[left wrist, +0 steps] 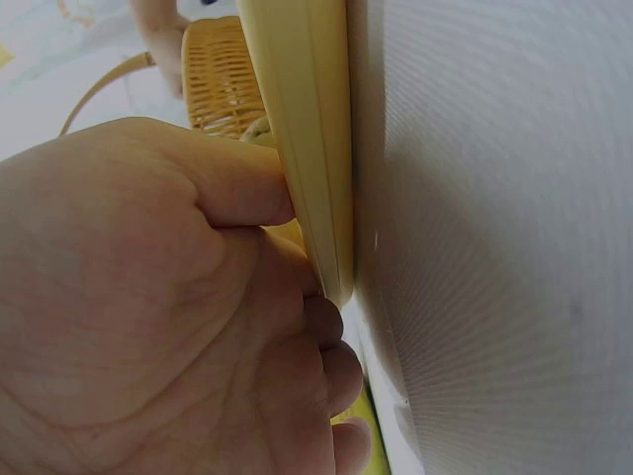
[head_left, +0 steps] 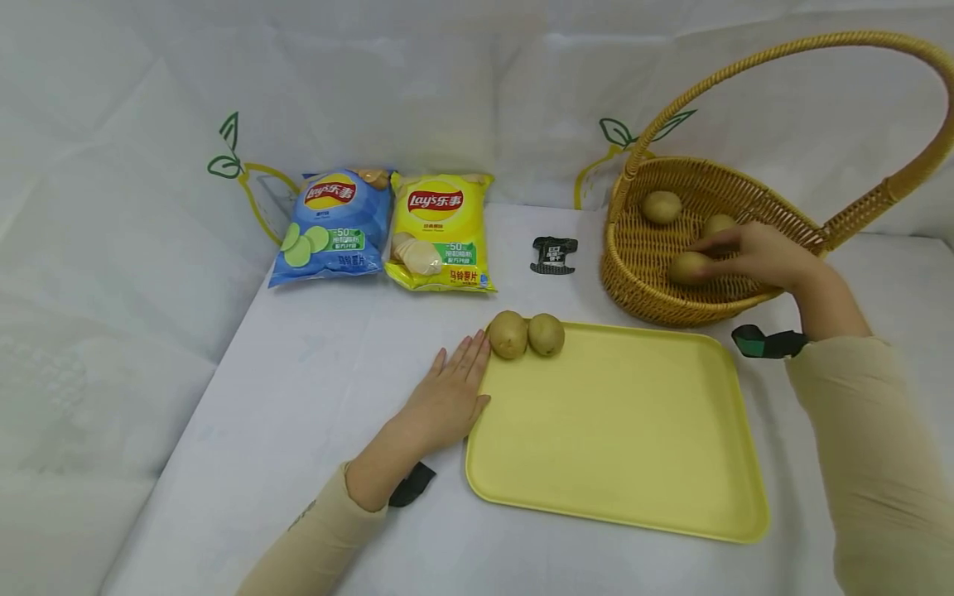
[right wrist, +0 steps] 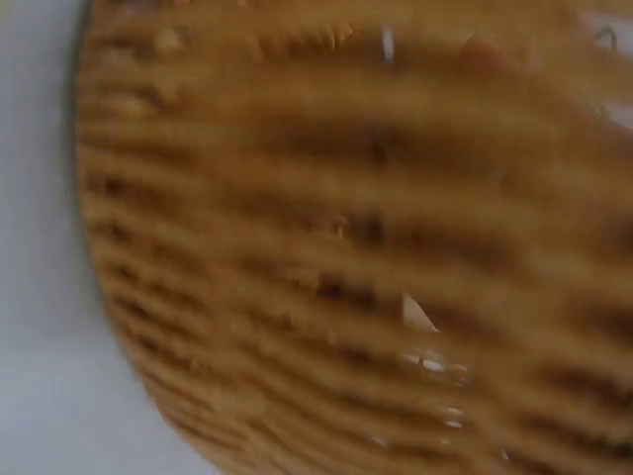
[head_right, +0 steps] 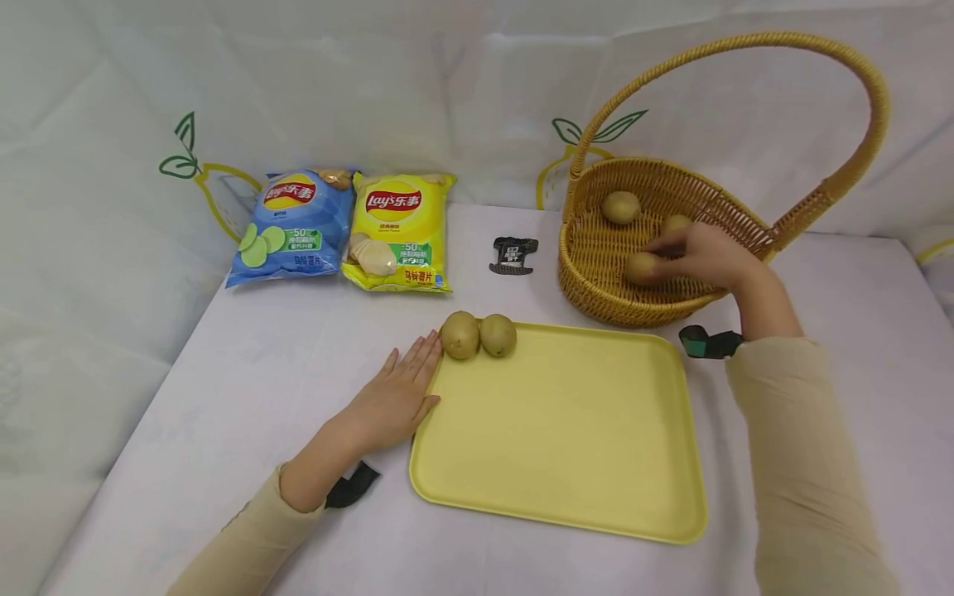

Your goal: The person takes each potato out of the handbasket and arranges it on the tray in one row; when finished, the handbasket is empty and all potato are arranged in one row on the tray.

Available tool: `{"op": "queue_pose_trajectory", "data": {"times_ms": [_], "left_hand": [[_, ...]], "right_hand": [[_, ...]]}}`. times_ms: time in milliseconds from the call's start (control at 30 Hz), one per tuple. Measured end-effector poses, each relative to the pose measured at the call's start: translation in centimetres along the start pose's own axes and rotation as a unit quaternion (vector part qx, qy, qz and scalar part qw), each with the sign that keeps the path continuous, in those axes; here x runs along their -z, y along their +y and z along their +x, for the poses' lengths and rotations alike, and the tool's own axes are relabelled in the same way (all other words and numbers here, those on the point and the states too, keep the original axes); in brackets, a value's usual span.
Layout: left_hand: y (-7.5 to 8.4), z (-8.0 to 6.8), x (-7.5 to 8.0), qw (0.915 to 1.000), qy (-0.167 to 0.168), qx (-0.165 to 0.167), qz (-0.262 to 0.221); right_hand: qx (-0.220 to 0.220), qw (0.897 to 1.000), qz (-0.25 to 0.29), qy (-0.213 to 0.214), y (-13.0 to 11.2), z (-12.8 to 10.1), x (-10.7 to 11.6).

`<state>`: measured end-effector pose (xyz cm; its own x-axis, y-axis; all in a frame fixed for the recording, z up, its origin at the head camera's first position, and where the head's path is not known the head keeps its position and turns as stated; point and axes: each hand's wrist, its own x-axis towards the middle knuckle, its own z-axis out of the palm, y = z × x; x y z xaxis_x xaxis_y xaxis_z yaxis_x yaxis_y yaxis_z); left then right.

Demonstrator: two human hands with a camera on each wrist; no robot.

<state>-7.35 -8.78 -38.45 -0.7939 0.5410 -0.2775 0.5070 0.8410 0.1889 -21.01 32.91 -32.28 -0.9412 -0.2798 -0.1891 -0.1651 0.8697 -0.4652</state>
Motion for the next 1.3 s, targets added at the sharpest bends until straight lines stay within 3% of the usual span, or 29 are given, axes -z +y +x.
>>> {"op": "queue_pose_trajectory", "data": {"times_ms": [300,867,1100,1300], "left_hand": [[0.1,-0.1,0.0,1.0000,0.005,-0.004,0.000],[0.0,-0.1,-0.1,1.0000,0.002,-0.002,-0.001],[0.0,-0.1,0.1,1.0000,-0.002,0.000,0.001],[0.0,-0.1,0.2,1.0000,0.001,-0.001,-0.001]], "right_hand": [[0.002,1.000,0.019,0.009,-1.3,-0.6,-0.9],[0.054,0.989,0.090,0.101,-4.4,-2.5,-2.1],[0.093,0.982,0.113,0.121,-5.7,-3.3,-2.6],[0.155,0.965,0.151,0.145,-6.8,-4.2,-3.1]]}}
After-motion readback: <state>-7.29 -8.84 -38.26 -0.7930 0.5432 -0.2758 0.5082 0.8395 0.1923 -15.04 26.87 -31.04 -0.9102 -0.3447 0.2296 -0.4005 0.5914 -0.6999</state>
